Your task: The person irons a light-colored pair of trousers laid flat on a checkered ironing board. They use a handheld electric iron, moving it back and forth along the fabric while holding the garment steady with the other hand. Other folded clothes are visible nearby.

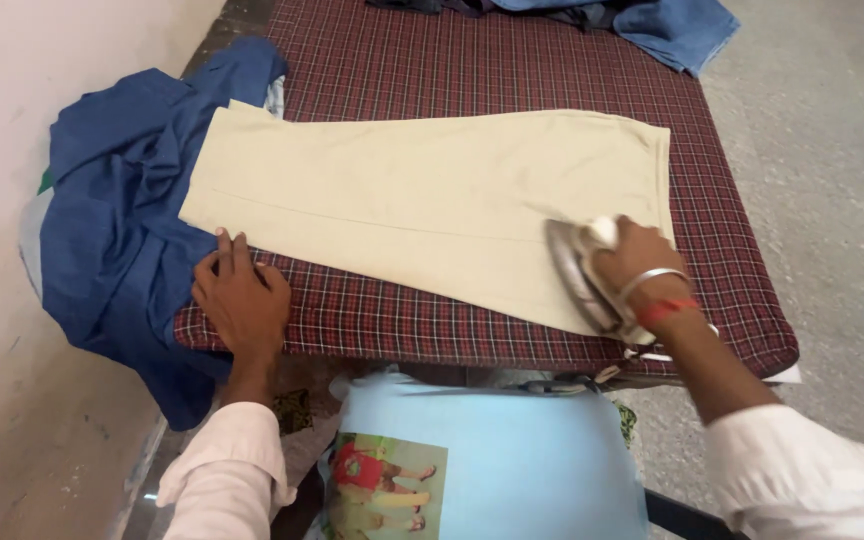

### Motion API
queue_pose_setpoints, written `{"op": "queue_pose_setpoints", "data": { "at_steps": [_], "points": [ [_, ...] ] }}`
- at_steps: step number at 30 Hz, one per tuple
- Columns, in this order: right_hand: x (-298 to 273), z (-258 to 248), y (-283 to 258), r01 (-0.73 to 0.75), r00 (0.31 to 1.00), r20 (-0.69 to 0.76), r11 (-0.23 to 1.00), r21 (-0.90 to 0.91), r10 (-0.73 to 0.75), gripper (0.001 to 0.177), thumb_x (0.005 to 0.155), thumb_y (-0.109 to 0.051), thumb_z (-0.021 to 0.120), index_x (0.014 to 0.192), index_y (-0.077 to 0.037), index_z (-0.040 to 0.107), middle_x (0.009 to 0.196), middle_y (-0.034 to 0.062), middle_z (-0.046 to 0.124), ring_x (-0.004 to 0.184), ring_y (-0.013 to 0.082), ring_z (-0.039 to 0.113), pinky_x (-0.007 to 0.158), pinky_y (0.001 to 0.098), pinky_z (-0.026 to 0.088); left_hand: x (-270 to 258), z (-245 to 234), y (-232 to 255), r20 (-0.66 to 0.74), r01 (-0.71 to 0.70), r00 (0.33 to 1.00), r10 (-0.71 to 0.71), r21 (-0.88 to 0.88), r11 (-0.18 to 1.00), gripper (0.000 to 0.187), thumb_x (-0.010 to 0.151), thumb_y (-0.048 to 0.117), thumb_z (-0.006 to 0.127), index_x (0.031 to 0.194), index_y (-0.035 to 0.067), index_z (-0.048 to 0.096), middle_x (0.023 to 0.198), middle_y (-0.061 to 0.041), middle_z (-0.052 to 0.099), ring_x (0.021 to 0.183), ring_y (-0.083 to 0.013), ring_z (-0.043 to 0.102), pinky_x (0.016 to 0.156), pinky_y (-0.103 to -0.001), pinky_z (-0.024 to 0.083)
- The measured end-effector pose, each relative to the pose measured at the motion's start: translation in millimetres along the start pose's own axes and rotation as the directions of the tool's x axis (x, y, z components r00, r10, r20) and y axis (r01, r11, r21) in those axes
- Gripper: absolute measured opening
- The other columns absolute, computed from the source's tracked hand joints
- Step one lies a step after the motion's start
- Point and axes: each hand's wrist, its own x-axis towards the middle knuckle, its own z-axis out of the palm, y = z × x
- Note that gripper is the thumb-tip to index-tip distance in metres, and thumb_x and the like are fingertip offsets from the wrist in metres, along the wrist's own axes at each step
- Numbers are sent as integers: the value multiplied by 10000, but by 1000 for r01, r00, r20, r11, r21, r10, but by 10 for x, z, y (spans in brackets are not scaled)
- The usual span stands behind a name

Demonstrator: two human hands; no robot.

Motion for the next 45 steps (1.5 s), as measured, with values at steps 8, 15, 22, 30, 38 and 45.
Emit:
{"op": "queue_pose_setpoints", "data": {
  "at_steps": [8,15,22,30,38,45],
  "points": [
    [178,102,599,52,980,-189,997,-65,-64,496,851,-327,652,1208,16,676,1044,341,712,1000,510,695,912,567,548,-6,18,-2,2,-25,1000,25,12,1000,483,926,169,581,1381,48,688,1533,-132,589,1280,-367,511,1124,-513,369],
    [533,-5,427,-44,985,-164,998,54,52,476,870,-312,652,1226,0,702,1152,324,703,1112,479,677,969,532,539,0,9,25,24,-3,1000,2,26,1000,472,926,166,566,1365,52,692,1533,-140,595,1275,-373,508,1106,-516,368],
    [1143,22,226,-72,976,-201,996,49,80,439,874,-268,671,1233,-19,709,1213,286,694,1136,445,676,976,516,539,3,-3,49,33,-21,999,19,49,999,477,954,181,546,1394,55,683,1563,-130,576,1290,-361,507,1123,-509,372],
    [1564,143,398,-16,989,-141,992,129,34,503,780,-181,725,1237,29,699,1164,316,713,1090,441,701,944,477,555,42,-21,57,68,31,997,-32,20,999,490,914,188,556,1371,58,674,1550,-118,576,1279,-354,488,1126,-498,343],
    [1080,-30,739,-29,979,186,845,534,-84,706,784,-257,754,1397,35,558,1001,160,697,835,255,690,709,406,534,-18,72,-26,-3,-12,1000,12,26,1000,475,932,182,556,1371,58,687,1546,-119,594,1290,-351,505,1126,-505,362],
    [719,225,1174,430,890,-182,642,634,-417,600,919,-109,622,1475,6,430,1030,129,694,851,184,683,755,302,550,-56,214,3,-31,-57,998,62,147,987,502,894,178,591,1362,9,658,1566,-201,564,1315,-385,506,1068,-550,386]
  ]
}}
